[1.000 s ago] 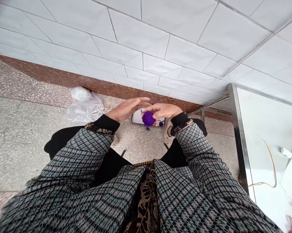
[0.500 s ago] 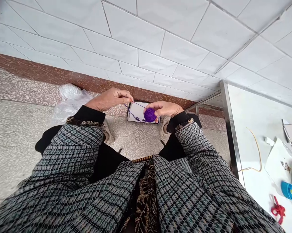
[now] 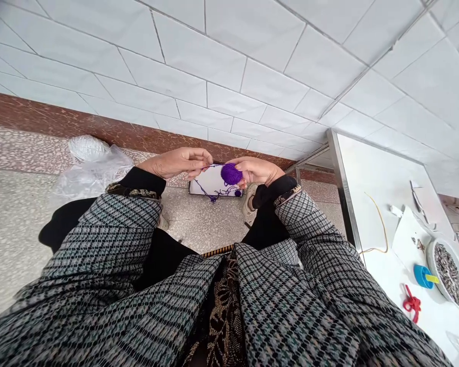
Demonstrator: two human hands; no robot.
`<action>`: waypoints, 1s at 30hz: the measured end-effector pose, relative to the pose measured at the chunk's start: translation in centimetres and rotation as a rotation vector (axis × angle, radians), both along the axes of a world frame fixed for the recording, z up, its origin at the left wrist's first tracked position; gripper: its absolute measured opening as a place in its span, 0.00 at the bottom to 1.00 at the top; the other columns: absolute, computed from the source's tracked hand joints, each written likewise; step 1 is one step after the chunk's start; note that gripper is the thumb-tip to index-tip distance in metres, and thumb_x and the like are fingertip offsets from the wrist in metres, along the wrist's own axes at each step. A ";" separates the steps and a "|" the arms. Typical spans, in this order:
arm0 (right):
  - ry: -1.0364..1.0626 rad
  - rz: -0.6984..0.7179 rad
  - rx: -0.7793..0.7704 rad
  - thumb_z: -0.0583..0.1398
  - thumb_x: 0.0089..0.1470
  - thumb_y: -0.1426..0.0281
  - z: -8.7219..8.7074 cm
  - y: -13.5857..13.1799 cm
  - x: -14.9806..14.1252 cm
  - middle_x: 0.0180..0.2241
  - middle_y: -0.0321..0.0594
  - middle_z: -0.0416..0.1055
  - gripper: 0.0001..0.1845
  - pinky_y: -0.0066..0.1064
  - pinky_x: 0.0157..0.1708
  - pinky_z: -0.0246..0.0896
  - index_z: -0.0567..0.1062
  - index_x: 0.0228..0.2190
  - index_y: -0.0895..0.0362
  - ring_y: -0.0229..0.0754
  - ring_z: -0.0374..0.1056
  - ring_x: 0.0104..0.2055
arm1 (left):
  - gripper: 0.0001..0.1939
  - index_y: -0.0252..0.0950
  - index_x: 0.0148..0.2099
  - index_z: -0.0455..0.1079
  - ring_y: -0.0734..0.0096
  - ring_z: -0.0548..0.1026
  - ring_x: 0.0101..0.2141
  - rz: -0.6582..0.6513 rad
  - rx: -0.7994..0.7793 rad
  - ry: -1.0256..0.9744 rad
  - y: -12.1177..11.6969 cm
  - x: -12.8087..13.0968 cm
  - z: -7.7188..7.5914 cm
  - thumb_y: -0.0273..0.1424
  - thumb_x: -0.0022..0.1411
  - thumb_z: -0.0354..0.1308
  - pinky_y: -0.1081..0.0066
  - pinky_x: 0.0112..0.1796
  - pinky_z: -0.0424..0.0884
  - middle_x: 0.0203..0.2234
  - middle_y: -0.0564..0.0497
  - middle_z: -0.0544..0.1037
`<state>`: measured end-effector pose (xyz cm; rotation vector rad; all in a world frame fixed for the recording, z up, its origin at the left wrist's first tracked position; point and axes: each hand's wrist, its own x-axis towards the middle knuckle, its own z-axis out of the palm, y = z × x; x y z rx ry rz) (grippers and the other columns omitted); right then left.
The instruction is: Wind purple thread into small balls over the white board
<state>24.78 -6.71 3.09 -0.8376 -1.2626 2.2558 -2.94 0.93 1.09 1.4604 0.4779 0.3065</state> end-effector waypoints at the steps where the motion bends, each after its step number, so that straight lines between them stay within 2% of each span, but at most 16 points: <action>1: 0.005 -0.007 -0.010 0.69 0.58 0.54 0.2 -0.1 0.1 0.27 0.32 0.72 0.22 0.24 0.25 0.67 0.73 0.40 0.60 0.29 0.61 0.22 | 0.10 0.38 0.38 0.75 0.77 0.64 0.21 0.046 0.037 0.015 0.1 0.0 0.0 0.38 0.58 0.69 0.72 0.25 0.64 0.25 0.53 0.73; 3: 0.015 -0.018 -0.020 0.69 0.57 0.53 0.4 -0.3 0.2 0.26 0.30 0.71 0.24 0.24 0.25 0.67 0.73 0.40 0.60 0.29 0.59 0.21 | 0.09 0.38 0.33 0.74 0.75 0.65 0.24 0.160 0.113 0.033 0.4 0.1 0.2 0.36 0.55 0.69 0.72 0.27 0.62 0.25 0.52 0.73; 5: 0.024 -0.042 -0.005 0.71 0.55 0.53 0.6 -0.6 0.4 0.26 0.31 0.71 0.25 0.24 0.25 0.67 0.73 0.41 0.60 0.29 0.59 0.21 | 0.09 0.37 0.30 0.73 0.73 0.67 0.27 0.228 0.160 0.012 0.6 0.1 0.4 0.36 0.55 0.68 0.70 0.31 0.64 0.25 0.51 0.72; 9: 0.047 -0.089 0.049 0.73 0.53 0.51 0.9 -1.0 0.0 0.30 0.34 0.74 0.31 0.24 0.24 0.66 0.73 0.46 0.61 0.30 0.64 0.23 | 0.15 0.37 0.26 0.72 0.73 0.64 0.25 0.158 0.105 -0.082 0.4 0.3 0.5 0.40 0.61 0.65 0.67 0.32 0.64 0.24 0.50 0.71; 14: -0.015 -0.253 0.090 0.74 0.50 0.52 2.0 -0.9 -1.0 0.34 0.37 0.75 0.31 0.25 0.28 0.70 0.73 0.45 0.59 0.32 0.67 0.27 | 0.25 0.38 0.22 0.65 0.73 0.62 0.23 0.114 0.082 -0.099 0.0 1.5 -0.7 0.48 0.64 0.62 0.68 0.29 0.62 0.19 0.52 0.64; 17: -0.031 -0.440 0.159 0.76 0.47 0.51 2.7 0.1 -1.4 0.31 0.33 0.70 0.32 0.24 0.29 0.69 0.72 0.41 0.57 0.30 0.63 0.27 | 0.26 0.37 0.24 0.68 0.73 0.61 0.22 0.016 0.057 -0.043 -0.6 2.5 -1.7 0.51 0.66 0.62 0.70 0.27 0.59 0.19 0.52 0.65; 20: -0.062 -0.632 0.216 0.76 0.48 0.51 3.2 1.7 -1.7 0.31 0.31 0.65 0.31 0.25 0.33 0.71 0.69 0.40 0.55 0.31 0.61 0.29 | 0.23 0.36 0.28 0.70 0.77 0.57 0.20 -0.032 -0.110 -0.101 -1.3 3.3 -2.2 0.49 0.68 0.62 0.72 0.26 0.59 0.18 0.56 0.60; 23: -0.109 -0.739 0.289 0.74 0.53 0.51 3.8 3.5 -2.0 0.33 0.33 0.64 0.29 0.27 0.36 0.71 0.68 0.42 0.54 0.32 0.62 0.32 | 0.14 0.36 0.39 0.72 0.81 0.50 0.18 0.076 -0.314 -0.236 -1.8 3.9 -2.3 0.42 0.68 0.65 0.76 0.24 0.55 0.19 0.61 0.57; 25: -0.134 -0.791 0.356 0.73 0.53 0.48 4.0 4.9 -2.3 0.35 0.35 0.65 0.30 0.27 0.37 0.71 0.68 0.42 0.54 0.34 0.65 0.35 | 0.15 0.37 0.42 0.70 0.83 0.49 0.18 0.199 -0.379 -0.324 -1.8 4.3 -2.3 0.41 0.65 0.68 0.78 0.23 0.51 0.20 0.62 0.59; 27: -0.171 -0.855 0.422 0.72 0.54 0.47 4.0 6.2 -2.5 0.36 0.37 0.66 0.30 0.28 0.38 0.72 0.69 0.43 0.54 0.36 0.66 0.37 | 0.17 0.36 0.41 0.70 0.83 0.50 0.18 0.276 -0.349 -0.356 -1.6 4.5 -2.2 0.42 0.63 0.70 0.78 0.22 0.48 0.21 0.60 0.62; 30: -0.327 -0.962 0.522 0.68 0.60 0.52 2.8 8.0 -2.7 0.39 0.36 0.68 0.24 0.29 0.40 0.71 0.69 0.46 0.54 0.36 0.67 0.38 | 0.16 0.33 0.39 0.74 0.82 0.54 0.19 0.215 -0.172 -0.263 -1.1 4.2 -1.6 0.41 0.63 0.68 0.78 0.22 0.50 0.22 0.57 0.64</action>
